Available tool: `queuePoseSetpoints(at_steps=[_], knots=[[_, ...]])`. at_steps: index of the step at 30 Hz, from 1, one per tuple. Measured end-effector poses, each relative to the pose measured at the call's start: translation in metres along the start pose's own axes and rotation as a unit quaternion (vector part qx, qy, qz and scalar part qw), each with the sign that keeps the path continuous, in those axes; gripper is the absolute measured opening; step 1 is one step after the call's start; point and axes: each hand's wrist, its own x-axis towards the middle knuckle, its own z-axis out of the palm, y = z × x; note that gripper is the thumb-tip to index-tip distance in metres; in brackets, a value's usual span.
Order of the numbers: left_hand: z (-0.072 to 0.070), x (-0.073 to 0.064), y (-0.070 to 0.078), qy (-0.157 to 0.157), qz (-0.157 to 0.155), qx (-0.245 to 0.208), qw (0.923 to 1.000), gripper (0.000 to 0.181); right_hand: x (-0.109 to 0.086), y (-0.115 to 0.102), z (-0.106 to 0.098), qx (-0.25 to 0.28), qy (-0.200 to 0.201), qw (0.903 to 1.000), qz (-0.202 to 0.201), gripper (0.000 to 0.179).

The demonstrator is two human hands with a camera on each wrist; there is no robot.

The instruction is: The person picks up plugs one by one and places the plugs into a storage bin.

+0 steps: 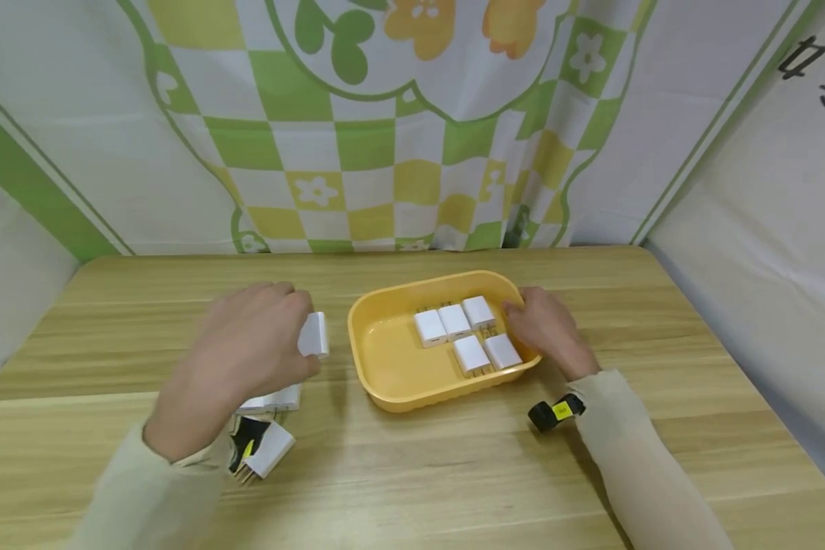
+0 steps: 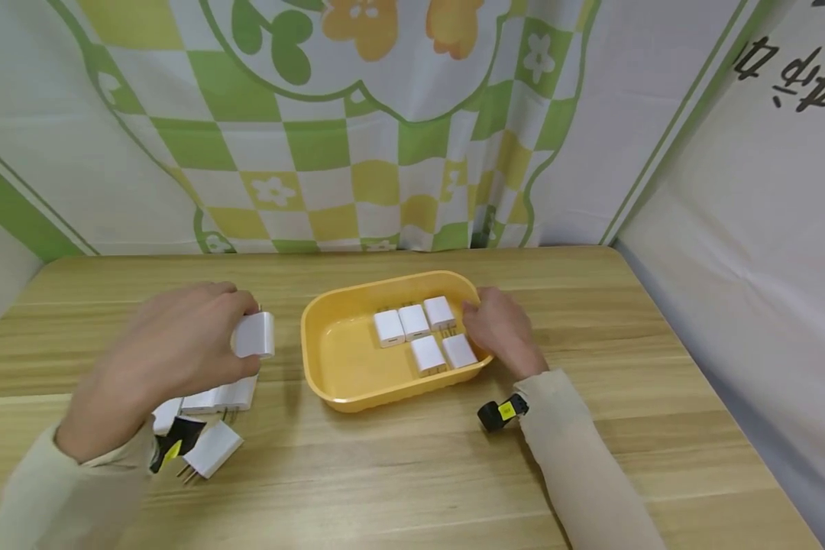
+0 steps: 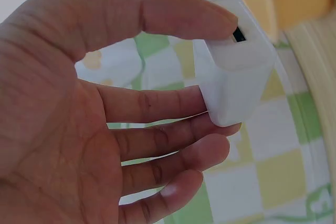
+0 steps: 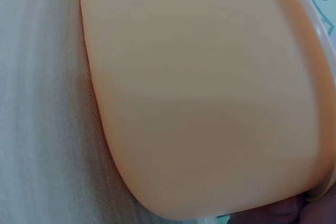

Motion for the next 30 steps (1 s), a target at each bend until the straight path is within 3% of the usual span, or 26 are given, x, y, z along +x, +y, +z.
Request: queuePoseSetpoints(at_steps=[4,15,24,30], knots=[[-0.006,0.017,0.016,-0.004,0.009,-0.016,0.9998,0.036,0.000,0.000,0.000,0.005,-0.002,1.0000,0.001,0.029],[-0.014,0.070,0.049,-0.066,0.030,-0.023,0.9971,0.027,0.000,0.000,0.001,0.007,-0.002,1.0000,0.002,0.029],[0.004,0.107,0.065,-0.105,0.030,-0.003,0.9941,0.027,0.001,0.001,0.002,0.016,0.001,0.9998,0.008,0.030],[0.021,0.120,0.073,-0.127,0.014,-0.021,0.9916,0.024,0.001,0.002,0.001,0.020,0.002,0.9998,0.008,0.029]])
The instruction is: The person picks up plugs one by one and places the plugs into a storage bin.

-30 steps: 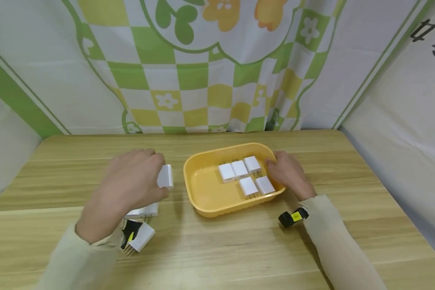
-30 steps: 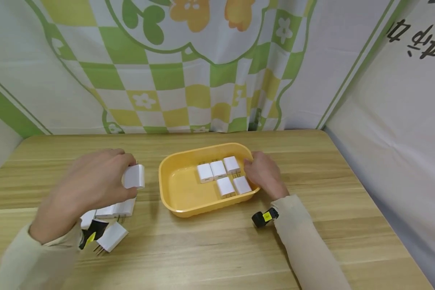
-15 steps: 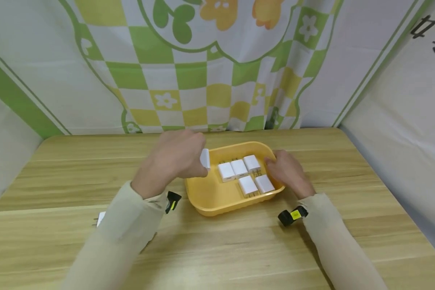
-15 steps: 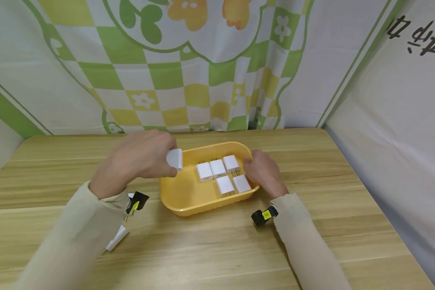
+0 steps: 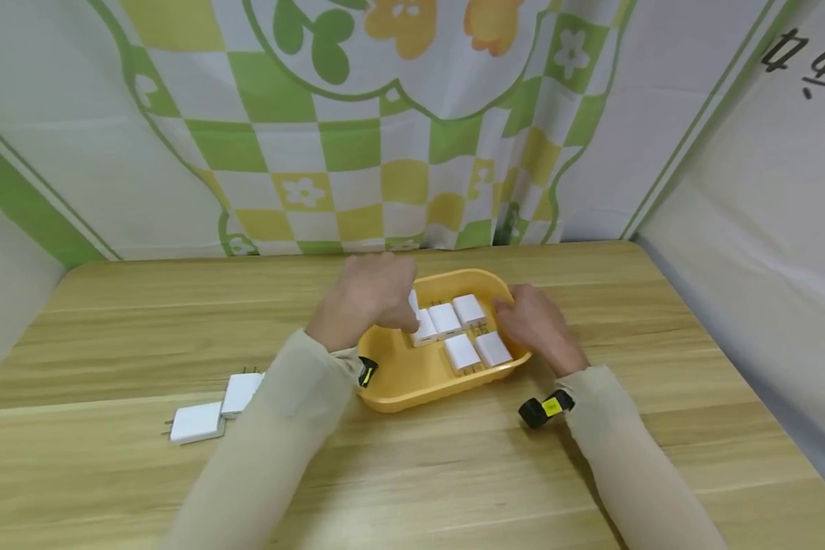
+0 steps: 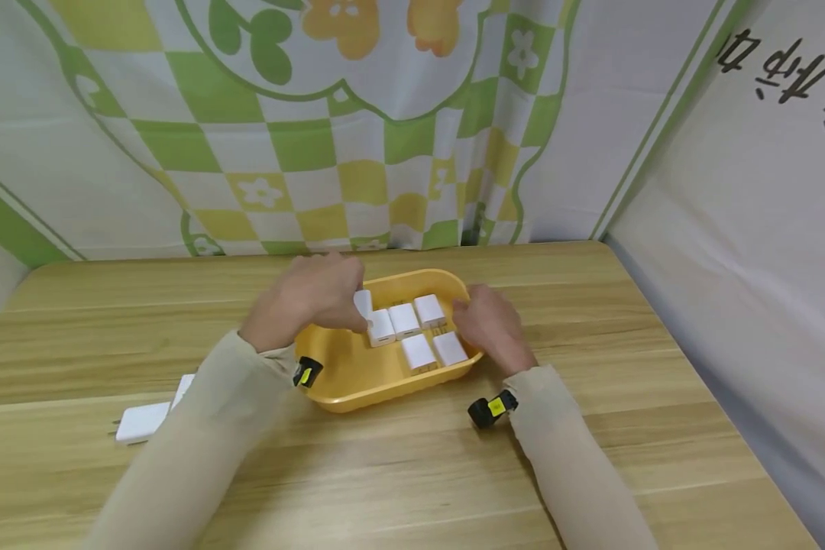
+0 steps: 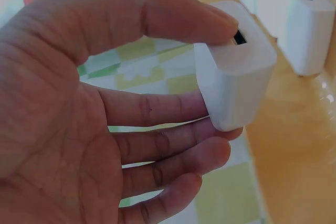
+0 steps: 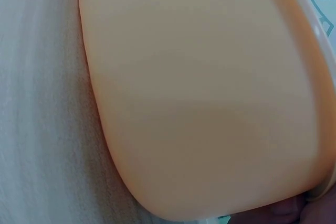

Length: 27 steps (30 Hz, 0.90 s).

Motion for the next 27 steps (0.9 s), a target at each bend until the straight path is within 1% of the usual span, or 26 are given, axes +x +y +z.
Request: queuePoseSetpoints(at_steps=[2,5,10,13,18,22,27], knots=[[0.005,0.004,0.001,0.003,-0.007,-0.002,1.0000,0.023,0.000,0.000,0.001,0.002,0.000,1.0000,0.000,0.029],[0.012,0.008,0.001,-0.003,-0.018,-0.006,0.9998,0.021,0.000,0.000,0.001,0.002,0.001,1.0000,-0.001,0.029],[0.021,0.014,0.002,-0.032,-0.038,-0.015,0.9987,0.026,0.001,0.000,0.002,-0.001,0.003,1.0000,0.002,0.029],[0.026,0.015,0.003,-0.038,-0.044,-0.015,0.9982,0.026,0.001,0.000,0.002,0.001,0.003,1.0000,0.002,0.030],[0.030,0.016,0.005,-0.043,-0.053,-0.005,0.9977,0.019,0.001,0.000,0.001,0.004,0.003,1.0000,-0.002,0.029],[0.033,0.017,0.006,-0.058,-0.055,0.008,0.9968,0.018,0.001,0.000,0.001,0.005,0.003,1.0000,0.000,0.029],[0.037,0.018,0.006,-0.066,-0.055,0.015,0.9962,0.019,0.001,0.000,0.001,0.001,0.004,1.0000,0.000,0.029]])
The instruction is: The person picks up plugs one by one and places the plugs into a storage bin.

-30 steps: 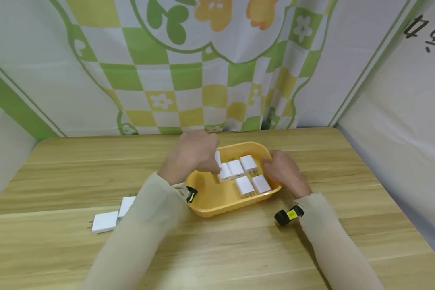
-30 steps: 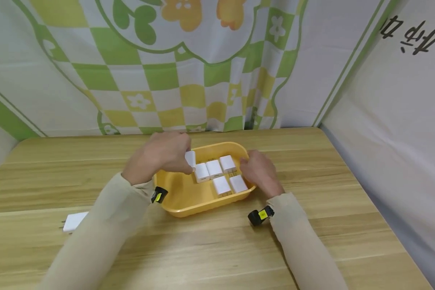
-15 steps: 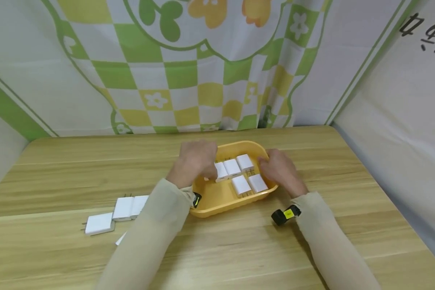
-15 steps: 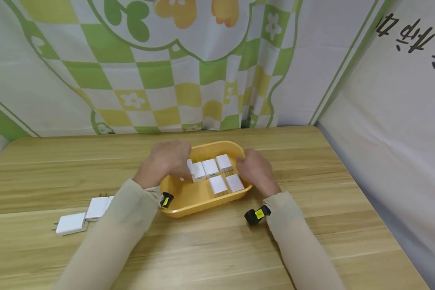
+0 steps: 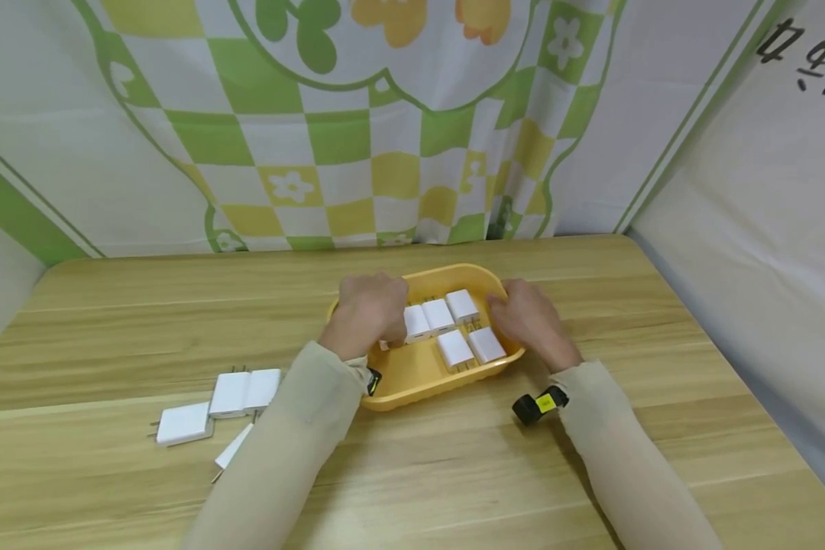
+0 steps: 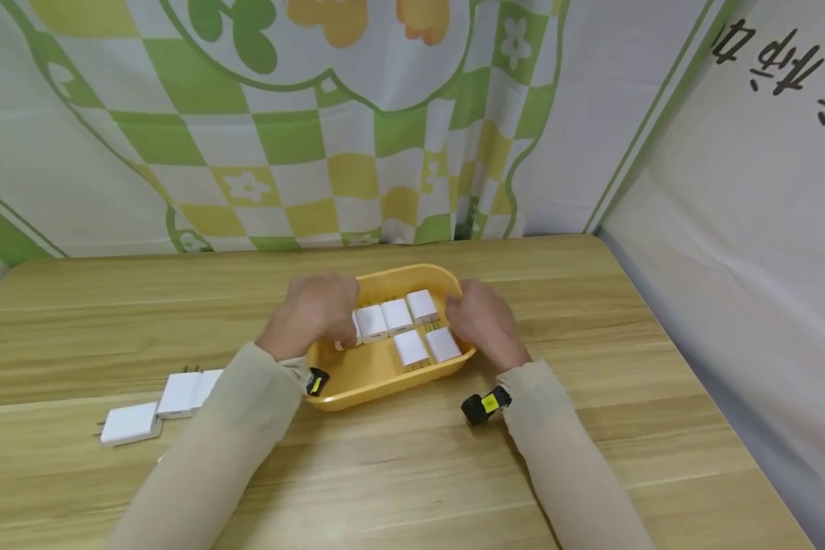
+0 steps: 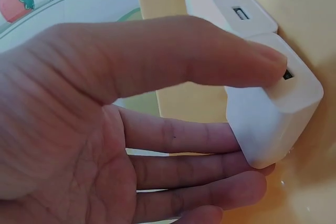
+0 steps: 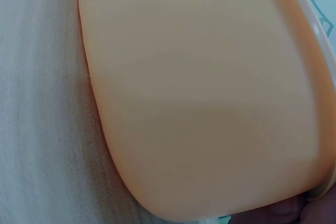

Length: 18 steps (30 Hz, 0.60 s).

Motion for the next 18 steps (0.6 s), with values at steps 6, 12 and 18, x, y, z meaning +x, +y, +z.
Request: queuePoseSetpoints(at_steps=[6,12,18], knots=[[0.0034,0.0018,0.0006,-0.007,0.003,-0.011,0.9999,0.018,-0.0003,-0.0011,-0.0002,-0.002,0.000,1.0000,-0.002,0.028],[0.0047,0.0027,0.0014,-0.005,0.007,-0.017,0.9998,0.016,0.0003,-0.0011,0.0002,0.003,0.001,1.0000,0.000,0.028],[0.0056,0.0041,0.0033,-0.005,0.007,-0.024,0.9997,0.015,0.0004,-0.0004,0.0001,0.004,-0.004,1.0000,0.002,0.029]])
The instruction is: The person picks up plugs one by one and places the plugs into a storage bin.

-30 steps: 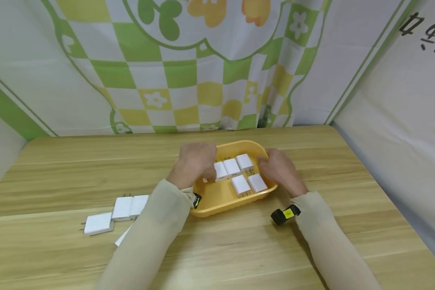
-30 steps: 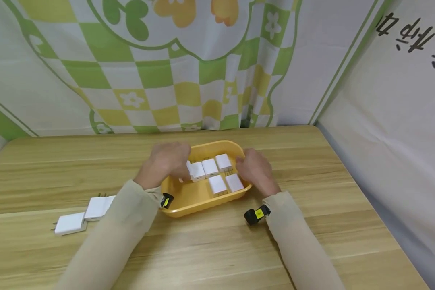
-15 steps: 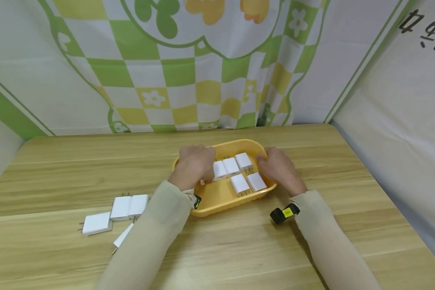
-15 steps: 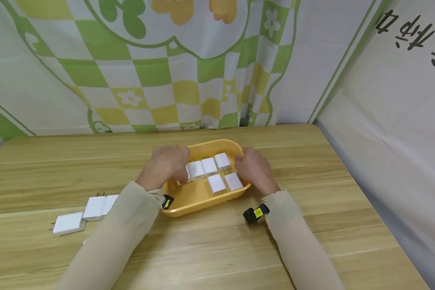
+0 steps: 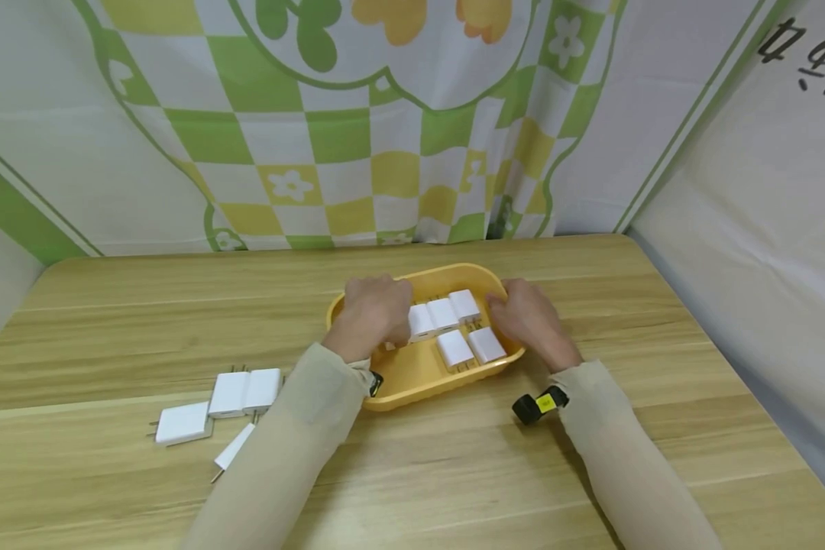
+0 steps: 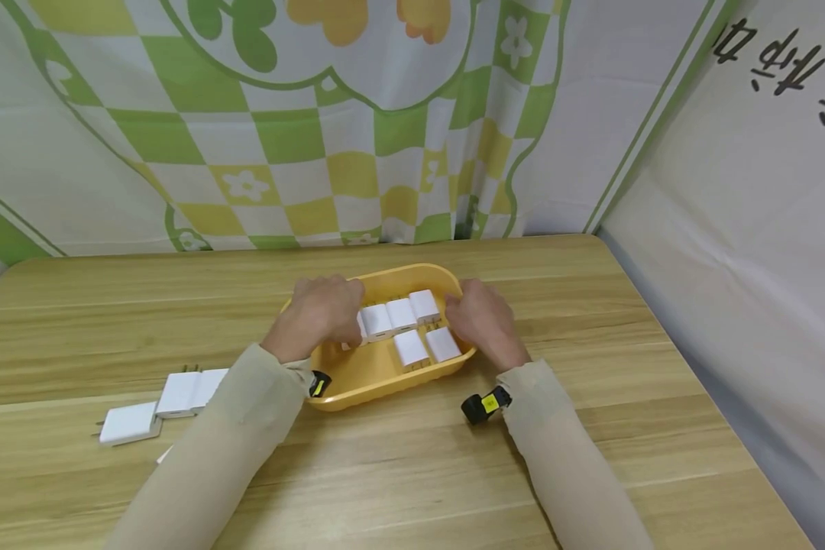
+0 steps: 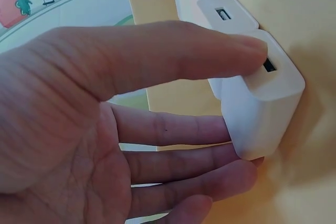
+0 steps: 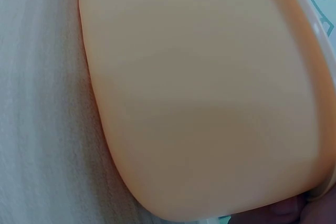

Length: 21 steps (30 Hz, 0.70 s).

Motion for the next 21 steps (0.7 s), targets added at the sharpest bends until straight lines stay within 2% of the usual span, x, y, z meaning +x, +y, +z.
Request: queuePoseSetpoints(at_steps=[8,15,21], knots=[[0.001,0.001,0.000,0.003,0.003,0.001,1.0000,0.011,0.000,0.001,0.000,0.003,-0.002,1.0000,0.002,0.029],[-0.002,-0.004,0.001,-0.001,0.002,0.003,1.0000,0.021,0.000,0.000,0.000,0.007,-0.005,0.9999,0.006,0.029],[-0.008,-0.010,0.001,0.024,0.019,0.003,0.9995,0.021,0.000,-0.001,0.000,0.005,-0.006,0.9999,0.008,0.030]])
